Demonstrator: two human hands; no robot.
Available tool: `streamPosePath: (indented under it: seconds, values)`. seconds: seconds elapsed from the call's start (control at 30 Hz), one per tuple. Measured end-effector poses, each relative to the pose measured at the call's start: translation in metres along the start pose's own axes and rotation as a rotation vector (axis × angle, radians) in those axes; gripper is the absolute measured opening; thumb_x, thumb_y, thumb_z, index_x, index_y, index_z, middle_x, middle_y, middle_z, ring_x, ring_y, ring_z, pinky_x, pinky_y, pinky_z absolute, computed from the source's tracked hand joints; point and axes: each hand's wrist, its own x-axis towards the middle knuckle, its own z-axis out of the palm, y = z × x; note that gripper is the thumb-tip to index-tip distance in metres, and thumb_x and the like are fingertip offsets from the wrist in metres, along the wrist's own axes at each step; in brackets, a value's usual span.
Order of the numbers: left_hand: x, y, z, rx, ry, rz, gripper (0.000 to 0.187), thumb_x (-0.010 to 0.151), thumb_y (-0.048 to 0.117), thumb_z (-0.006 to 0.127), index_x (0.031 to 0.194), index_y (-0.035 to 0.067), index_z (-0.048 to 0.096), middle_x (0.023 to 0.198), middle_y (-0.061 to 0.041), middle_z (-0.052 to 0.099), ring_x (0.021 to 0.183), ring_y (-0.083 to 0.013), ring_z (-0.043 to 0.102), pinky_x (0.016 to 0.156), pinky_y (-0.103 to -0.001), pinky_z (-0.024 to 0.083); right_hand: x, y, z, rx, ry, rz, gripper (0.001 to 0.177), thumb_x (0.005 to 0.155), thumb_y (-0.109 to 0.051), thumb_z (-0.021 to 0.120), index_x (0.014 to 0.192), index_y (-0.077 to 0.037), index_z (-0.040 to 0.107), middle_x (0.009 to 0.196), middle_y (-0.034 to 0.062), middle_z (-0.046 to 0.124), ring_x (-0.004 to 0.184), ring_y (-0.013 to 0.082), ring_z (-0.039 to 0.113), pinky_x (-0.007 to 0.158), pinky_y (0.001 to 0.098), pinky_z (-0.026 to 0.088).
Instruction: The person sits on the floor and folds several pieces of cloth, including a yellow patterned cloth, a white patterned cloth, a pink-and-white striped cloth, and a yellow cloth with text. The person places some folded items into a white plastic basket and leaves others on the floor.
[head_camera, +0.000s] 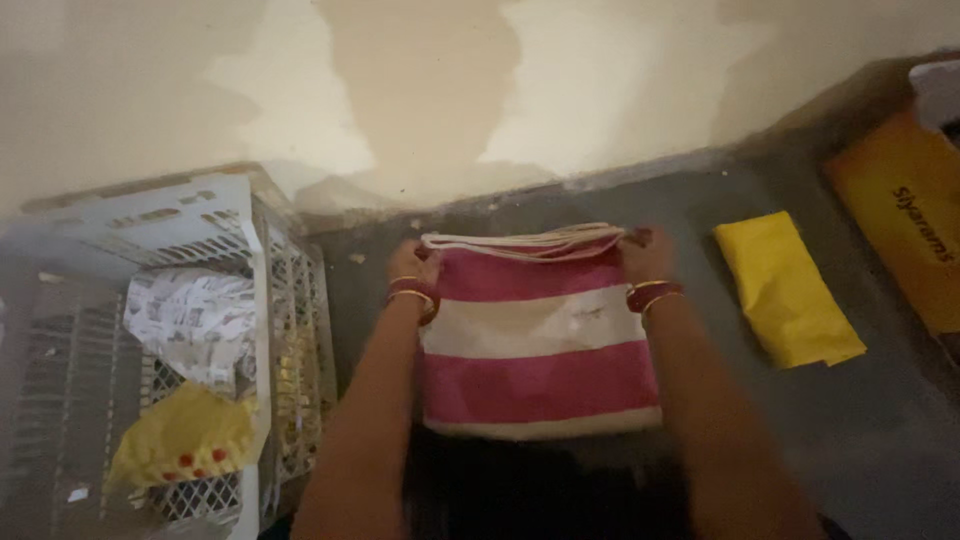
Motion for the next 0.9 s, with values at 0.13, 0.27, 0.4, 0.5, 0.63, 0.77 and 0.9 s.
streamPosePath:
  seconds: [0.13, 0.27, 0.4, 0.5, 0.63, 0.77, 0.9]
  values:
    - [-0.011, -0.005, 0.020, -0.087, -0.045, -0.120, 0.092, 0.072, 0.002, 0.081, 0.153, 0.016, 0.040, 0.139, -0.011, 0.059, 0.118, -0.0233, 0.065, 0.094, -0.036, 0.057, -0.010, 0.000, 0.014, -0.262, -0.025, 0.134, 0.076, 0.083, 0.005, 0.071, 0.152, -0.002, 0.040, 0.143, 0.0225, 0.056, 0.126, 0.0340, 0.058, 0.103, 0.0428, 0.049]
    - [-0.036, -0.002, 0.007, 0.025, -0.105, -0.007, 0.110, 0.074, 0.004, 0.087, 0.160, 0.016, 0.019, 0.154, -0.017, 0.035, 0.136, -0.0334, 0.043, 0.107, -0.046, 0.042, -0.039, -0.010, 0.003, -0.205, -0.180, 0.107, 0.086, 0.078, 0.001, 0.076, 0.153, -0.008, 0.035, 0.144, 0.0185, 0.055, 0.130, 0.0332, 0.056, 0.108, 0.0419, 0.046]
    - [-0.069, 0.025, -0.026, 0.172, 0.108, 0.218, 0.089, 0.079, 0.016, 0.089, 0.152, 0.009, 0.038, 0.155, -0.018, 0.044, 0.140, -0.0377, 0.046, 0.115, -0.049, 0.040, -0.055, -0.046, -0.018, -0.525, -0.359, -0.226, 0.045, 0.092, -0.021, 0.073, 0.134, -0.006, 0.065, 0.135, 0.0194, 0.067, 0.126, 0.0378, 0.061, 0.106, 0.0456, 0.049]
    - [-0.100, 0.027, -0.051, -0.084, 0.081, -0.276, 0.068, 0.086, 0.024, 0.077, 0.147, 0.016, 0.050, 0.147, -0.013, 0.056, 0.132, -0.0320, 0.056, 0.108, -0.048, 0.046, -0.082, -0.057, -0.057, -0.507, -0.454, 0.025, 0.052, 0.091, -0.027, 0.069, 0.137, -0.004, 0.059, 0.132, 0.0198, 0.065, 0.119, 0.0339, 0.064, 0.099, 0.0473, 0.049]
    - [-0.140, 0.018, -0.086, 0.016, -0.044, -0.067, 0.055, 0.080, 0.022, 0.081, 0.131, 0.008, 0.063, 0.122, -0.019, 0.073, 0.116, -0.0344, 0.071, 0.100, -0.045, 0.056, -0.113, -0.065, -0.103, -0.526, -0.534, -0.069, 0.043, 0.092, -0.025, 0.071, 0.127, -0.001, 0.068, 0.122, 0.0200, 0.074, 0.112, 0.0326, 0.070, 0.098, 0.0447, 0.053]
    - [-0.179, 0.001, -0.079, 0.341, -0.212, -0.068, 0.048, 0.085, 0.026, 0.077, 0.128, 0.007, 0.065, 0.126, -0.019, 0.068, 0.122, -0.0365, 0.063, 0.103, -0.045, 0.051, -0.144, -0.044, -0.107, -0.522, -0.524, 0.069, 0.044, 0.090, -0.028, 0.072, 0.127, -0.003, 0.068, 0.125, 0.0183, 0.071, 0.115, 0.0320, 0.067, 0.099, 0.0444, 0.051]
    - [-0.198, -0.013, -0.037, 0.593, -0.323, -0.106, 0.052, 0.086, 0.024, 0.074, 0.133, 0.007, 0.060, 0.132, -0.020, 0.064, 0.126, -0.0366, 0.060, 0.106, -0.045, 0.048, -0.172, 0.006, -0.070, -0.878, -0.716, 0.030, 0.049, 0.086, -0.033, 0.075, 0.126, -0.005, 0.068, 0.129, 0.0198, 0.067, 0.119, 0.0340, 0.064, 0.102, 0.0449, 0.050]
